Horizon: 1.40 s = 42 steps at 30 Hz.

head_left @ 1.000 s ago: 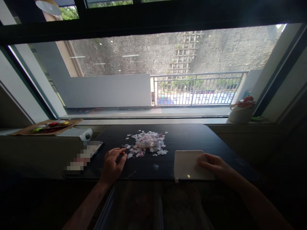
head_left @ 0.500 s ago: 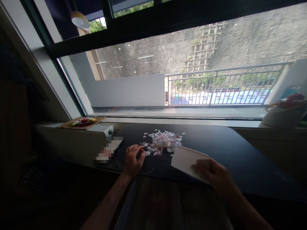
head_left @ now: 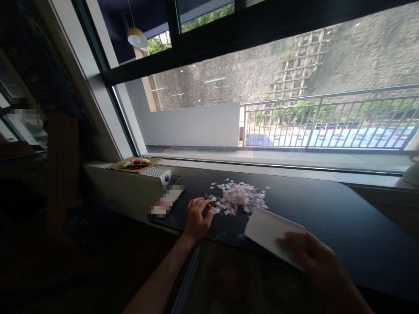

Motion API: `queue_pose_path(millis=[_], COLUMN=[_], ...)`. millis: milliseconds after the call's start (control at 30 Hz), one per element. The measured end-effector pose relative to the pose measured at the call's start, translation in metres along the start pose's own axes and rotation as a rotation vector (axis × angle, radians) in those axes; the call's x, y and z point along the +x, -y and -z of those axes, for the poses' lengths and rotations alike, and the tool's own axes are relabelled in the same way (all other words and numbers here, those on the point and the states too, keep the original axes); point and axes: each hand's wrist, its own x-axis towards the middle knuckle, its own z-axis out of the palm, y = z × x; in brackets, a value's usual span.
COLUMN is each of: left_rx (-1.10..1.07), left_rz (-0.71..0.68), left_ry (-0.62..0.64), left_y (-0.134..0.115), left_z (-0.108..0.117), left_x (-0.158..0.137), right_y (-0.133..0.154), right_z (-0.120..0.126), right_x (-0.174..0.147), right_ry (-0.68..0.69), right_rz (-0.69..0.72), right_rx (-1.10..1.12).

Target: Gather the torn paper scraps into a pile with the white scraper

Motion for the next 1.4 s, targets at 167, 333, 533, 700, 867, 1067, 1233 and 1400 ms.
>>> queue_pose_path(millis=[167, 333, 533, 700, 867, 1067, 1233, 1400], left_rx=[-0.036, -0.050, -0.031, -0.032, -0.030, -0.021, -0.017, -0.002], left_rz=[-0.001, 0.007, 0.002, -0.005, -0.005, -0.007, -0.014, -0.020], left_ry=[-0.006, -0.003, -0.006, -0.006, -0.003, -0.005, -0.013, -0.020], left_y=[0.003, 0.003, 0.003, 0.004, 0.003, 0.004, 0.005, 0.006], left_z=[0.000, 0.001, 0.001, 0.000, 0.000, 0.000, -0.001, -0.001], left_x=[0.000, 0.001, 0.001, 0.001, 0.001, 0.001, 0.000, 0.000], right_y=[0.001, -0.001, 0.007, 0.010, 0.008, 0.016, 0.020, 0.019], right_z=[0.000, 0.009, -0.013, -0.011, -0.019, -0.029, -0.024, -0.023], right_x=[0.003, 0.001, -0.006, 0.008, 0.011, 0.001, 0.000, -0.004], right_ry=[0.027, 0.011, 0.159, 0.180, 0.197, 0.222, 0.228, 0.270], right_rz=[0.003, -0.009, -0.033, -0.045, -0.033, -0.065, -0.076, -0.066], right_rx=[0.006, 0.059, 0.093, 0.117, 0.134, 0.222, 0.237, 0.223])
